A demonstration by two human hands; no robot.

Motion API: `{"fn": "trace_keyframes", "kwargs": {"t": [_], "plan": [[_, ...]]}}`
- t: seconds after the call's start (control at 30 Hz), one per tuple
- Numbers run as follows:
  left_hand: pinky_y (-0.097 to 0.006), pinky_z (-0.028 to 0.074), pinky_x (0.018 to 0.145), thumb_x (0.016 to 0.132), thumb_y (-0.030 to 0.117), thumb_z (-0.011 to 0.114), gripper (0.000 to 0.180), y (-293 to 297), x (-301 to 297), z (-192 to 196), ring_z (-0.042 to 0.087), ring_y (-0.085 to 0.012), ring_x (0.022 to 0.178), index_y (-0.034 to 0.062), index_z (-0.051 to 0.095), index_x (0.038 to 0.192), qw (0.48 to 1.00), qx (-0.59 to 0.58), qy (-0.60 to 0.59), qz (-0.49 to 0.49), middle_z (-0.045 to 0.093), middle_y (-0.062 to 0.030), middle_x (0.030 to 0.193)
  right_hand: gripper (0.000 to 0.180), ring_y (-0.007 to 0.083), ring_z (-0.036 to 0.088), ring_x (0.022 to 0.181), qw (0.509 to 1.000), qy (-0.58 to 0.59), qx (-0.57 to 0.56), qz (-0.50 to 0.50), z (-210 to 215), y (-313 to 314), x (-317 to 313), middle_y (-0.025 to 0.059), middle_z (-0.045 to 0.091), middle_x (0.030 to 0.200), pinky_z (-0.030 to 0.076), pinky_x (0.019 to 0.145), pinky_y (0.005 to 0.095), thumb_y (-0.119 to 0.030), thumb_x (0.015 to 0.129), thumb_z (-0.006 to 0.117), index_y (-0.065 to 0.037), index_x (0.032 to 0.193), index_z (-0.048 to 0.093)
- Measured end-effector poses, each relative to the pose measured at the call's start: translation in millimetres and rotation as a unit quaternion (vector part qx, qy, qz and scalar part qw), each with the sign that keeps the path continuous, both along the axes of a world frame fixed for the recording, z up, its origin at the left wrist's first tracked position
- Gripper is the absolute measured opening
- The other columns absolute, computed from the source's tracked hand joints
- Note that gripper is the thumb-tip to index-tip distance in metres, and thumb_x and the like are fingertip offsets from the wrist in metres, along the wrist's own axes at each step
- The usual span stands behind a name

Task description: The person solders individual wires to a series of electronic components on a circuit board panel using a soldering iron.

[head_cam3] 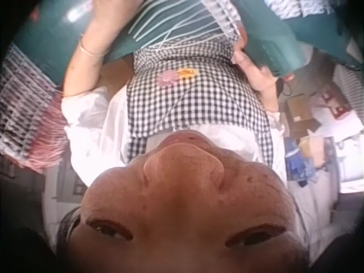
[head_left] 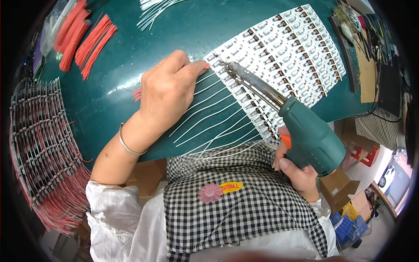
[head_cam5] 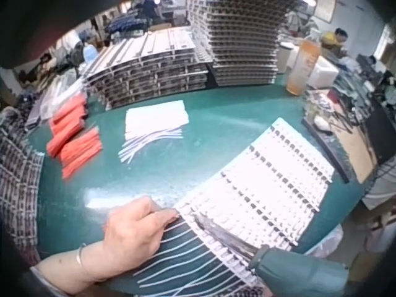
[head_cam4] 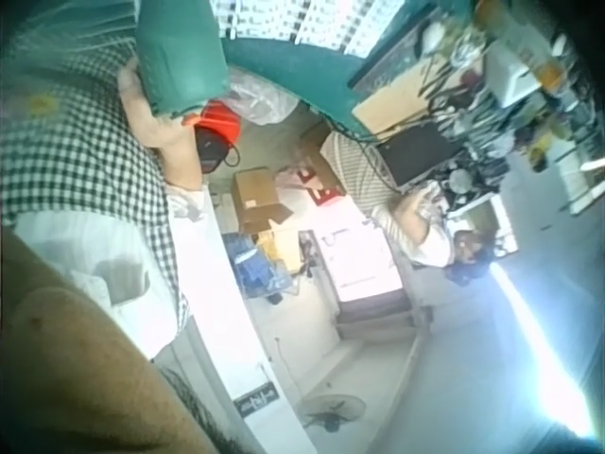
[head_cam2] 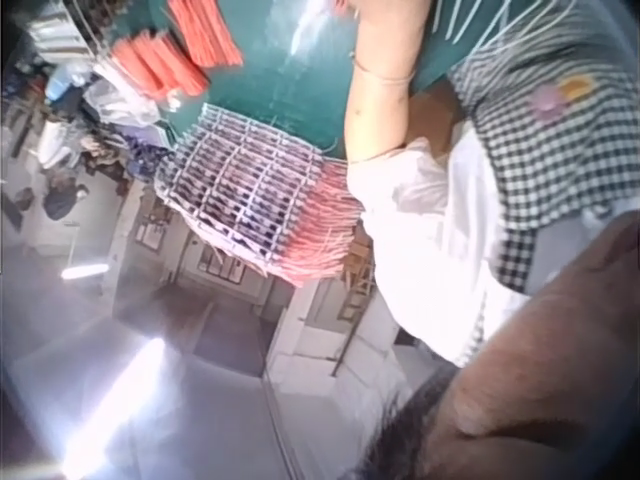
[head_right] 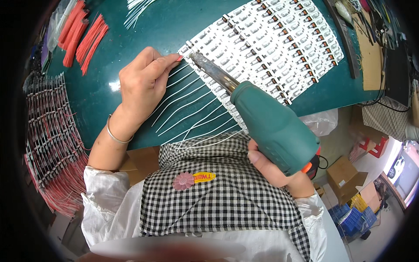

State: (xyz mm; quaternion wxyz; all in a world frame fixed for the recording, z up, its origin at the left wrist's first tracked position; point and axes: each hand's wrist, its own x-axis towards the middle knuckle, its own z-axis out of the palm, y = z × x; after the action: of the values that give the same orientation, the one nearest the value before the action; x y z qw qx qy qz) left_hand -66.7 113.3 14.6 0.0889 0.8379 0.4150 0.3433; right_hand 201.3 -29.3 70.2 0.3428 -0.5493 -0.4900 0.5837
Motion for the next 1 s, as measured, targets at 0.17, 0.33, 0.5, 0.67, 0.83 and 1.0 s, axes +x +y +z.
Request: {"fn": "trace_keyframes", "kwargs": {"t": [0.17, 0.33, 0.5, 0.67, 0.83, 1.0], "plan": [[-0.035, 0.045, 0.048, 0.069, -0.001, 0.069, 0.017, -0.3, -1.0, -0.1, 0.055, -0.0228, 0.055, 0.0051, 0.07, 0.085, 1.0, -0.012, 0.024, -0.002, 0.05, -0.0062, 0.068, 0.052, 0.0155, 0.055, 0.061, 0.999, -0.024, 0.028, 0.028, -6.1, 5.5, -1.2, 0.0113, 0.058, 0.074, 0.046, 0.057, 0.0256, -0.003, 0.081, 0.064, 0.008, 0.128, 0.044], [-0.035, 0.046, 0.048, 0.069, -0.002, 0.068, 0.016, -0.2, -0.3, 0.2, 0.055, -0.0233, 0.055, 0.0042, 0.07, 0.083, 1.0, -0.014, 0.013, -0.007, 0.05, -0.0067, 0.068, 0.014, 0.0171, 0.061, 0.067, 0.999, -0.034, -0.009, -0.017, 0.3, 17.8, -13.0, 0.007, 0.065, 0.078, 0.049, 0.061, 0.0292, 0.004, 0.074, 0.068, 0.0, 0.087, 0.066], [-0.035, 0.046, 0.048, 0.067, -0.003, 0.067, 0.017, -0.2, 0.7, 0.6, 0.056, -0.0234, 0.056, 0.0036, 0.07, 0.083, 1.0, -0.018, 0.014, -0.006, 0.05, -0.0072, 0.068, 0.016, 0.0213, 0.064, 0.07, 0.998, -0.048, -0.024, -0.029, -2.4, 16.8, -16.3, 0.0101, 0.067, 0.081, 0.051, 0.063, 0.0308, 0.005, 0.073, 0.067, 0.001, 0.089, 0.067], [-0.035, 0.047, 0.049, 0.065, -0.004, 0.066, 0.018, -0.3, 1.5, 0.9, 0.056, -0.0236, 0.057, 0.0031, 0.07, 0.082, 1.0, -0.014, 0.013, -0.009, 0.049, -0.0076, 0.068, 0.016, 0.0227, 0.065, 0.073, 0.998, -0.066, 0.006, -0.02, -7.0, 13.8, -16.9, 0.0112, 0.068, 0.084, 0.052, 0.065, 0.0322, 0.004, 0.074, 0.067, 0.002, 0.09, 0.067], [-0.035, 0.048, 0.05, 0.067, -0.003, 0.065, 0.016, -0.2, 2.3, 3.2, 0.057, -0.0236, 0.058, 0.0021, 0.07, 0.081, 1.0, -0.01, 0.016, -0.01, 0.05, -0.0077, 0.068, 0.016, 0.0213, 0.064, 0.073, 0.992, -0.117, 0.019, 0.046, -2.6, 17.7, -13.4, 0.0097, 0.067, 0.086, 0.051, 0.066, 0.032, 0.004, 0.074, 0.067, 0.001, 0.09, 0.067], [-0.035, 0.048, 0.05, 0.068, -0.002, 0.065, 0.014, -0.8, 2.4, 2.9, 0.057, -0.0234, 0.058, 0.0018, 0.07, 0.081, 1.0, -0.009, 0.025, -0.006, 0.05, -0.0078, 0.068, 0.057, 0.0166, 0.055, 0.059, 0.997, -0.05, 0.051, -0.016, 1.2, 12.5, -6.8, 0.0148, 0.059, 0.088, 0.046, 0.052, 0.0266, 0.0, 0.075, 0.064, 0.012, 0.126, 0.042]]}}
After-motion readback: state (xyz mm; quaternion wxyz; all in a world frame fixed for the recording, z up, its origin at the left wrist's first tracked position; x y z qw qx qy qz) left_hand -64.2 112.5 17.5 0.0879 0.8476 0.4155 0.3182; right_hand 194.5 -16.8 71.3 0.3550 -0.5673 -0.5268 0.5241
